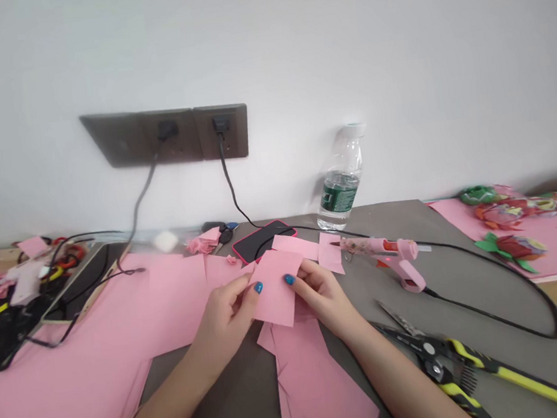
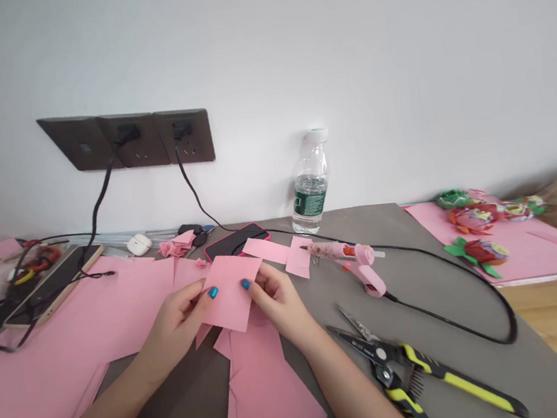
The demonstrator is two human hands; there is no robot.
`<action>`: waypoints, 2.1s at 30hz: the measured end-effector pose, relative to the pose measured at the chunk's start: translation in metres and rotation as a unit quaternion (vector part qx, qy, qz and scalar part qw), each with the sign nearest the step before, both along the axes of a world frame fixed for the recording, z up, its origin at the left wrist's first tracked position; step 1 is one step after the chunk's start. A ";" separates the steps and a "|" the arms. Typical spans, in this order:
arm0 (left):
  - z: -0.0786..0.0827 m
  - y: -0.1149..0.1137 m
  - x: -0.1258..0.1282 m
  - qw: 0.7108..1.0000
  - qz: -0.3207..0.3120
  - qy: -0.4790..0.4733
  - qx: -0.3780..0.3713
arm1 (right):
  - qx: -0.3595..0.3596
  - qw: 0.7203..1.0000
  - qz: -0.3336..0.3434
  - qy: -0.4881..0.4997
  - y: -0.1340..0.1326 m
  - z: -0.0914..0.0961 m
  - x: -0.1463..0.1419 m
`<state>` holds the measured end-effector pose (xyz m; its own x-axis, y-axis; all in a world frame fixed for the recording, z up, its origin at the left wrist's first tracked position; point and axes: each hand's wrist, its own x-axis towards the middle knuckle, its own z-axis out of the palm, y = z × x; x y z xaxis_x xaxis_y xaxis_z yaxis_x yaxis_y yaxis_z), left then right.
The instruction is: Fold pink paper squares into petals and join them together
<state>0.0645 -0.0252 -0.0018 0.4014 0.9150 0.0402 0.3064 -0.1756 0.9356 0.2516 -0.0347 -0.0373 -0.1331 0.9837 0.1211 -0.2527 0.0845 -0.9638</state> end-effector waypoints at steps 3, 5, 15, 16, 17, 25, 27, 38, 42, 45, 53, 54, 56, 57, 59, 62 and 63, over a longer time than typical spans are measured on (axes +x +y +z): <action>0.000 0.001 0.000 1.000 -0.004 0.000 -0.002 | 0.027 0.998 -0.054 -0.022 0.002 0.001 0.000; -0.001 0.001 0.000 1.000 -0.010 0.002 -0.005 | 0.041 0.994 -0.087 -0.043 0.002 0.001 0.000; -0.006 0.000 0.006 0.978 0.011 -0.131 -0.164 | 0.311 0.907 -0.131 -0.252 -0.006 0.004 0.000; -0.006 0.000 0.006 0.970 0.007 -0.155 -0.187 | 0.332 0.896 -0.128 -0.266 -0.007 0.004 0.000; -0.007 -0.001 0.007 0.964 0.007 -0.171 -0.203 | 0.346 0.887 -0.125 -0.279 -0.007 0.003 0.000; -0.004 -0.002 0.004 0.978 -0.018 -0.149 -0.143 | 0.312 0.910 -0.082 -0.260 -0.011 0.003 0.000; -0.005 0.001 0.000 0.992 -0.005 -0.106 -0.067 | 0.271 0.929 -0.090 -0.234 -0.010 0.004 0.001; 0.000 0.013 -0.008 0.988 0.049 -0.146 0.000 | 0.029 0.995 -0.066 -0.068 -0.003 0.003 0.002; 0.001 0.012 -0.007 0.985 0.012 -0.165 -0.039 | 0.030 0.993 -0.066 -0.095 0.001 0.001 0.005; 0.001 0.011 -0.009 0.987 0.013 -0.150 -0.046 | 0.039 0.993 -0.063 -0.091 0.001 0.000 0.007; -0.001 0.012 -0.015 0.986 -0.050 -0.149 -0.060 | 0.003 0.995 -0.093 0.032 0.001 -0.001 0.011; -0.002 0.012 -0.015 0.985 -0.059 -0.149 -0.060 | 0.004 0.994 -0.096 0.041 0.001 0.000 0.011; -0.004 0.013 -0.014 0.984 -0.065 -0.149 -0.069 | 0.020 0.994 -0.095 0.041 0.002 0.001 0.011; -0.005 0.014 -0.014 0.983 -0.061 -0.151 -0.080 | 0.032 0.995 -0.090 0.034 0.002 0.001 0.011; -0.007 0.014 -0.013 0.981 -0.054 -0.152 -0.109 | 0.049 0.996 -0.074 0.020 0.003 0.002 0.011; -0.009 0.015 -0.013 0.976 -0.074 -0.136 -0.156 | 0.052 0.997 -0.062 -0.001 0.002 0.000 0.013; -0.009 0.015 -0.012 0.975 -0.083 -0.124 -0.166 | 0.048 0.997 -0.063 -0.008 0.001 0.000 0.013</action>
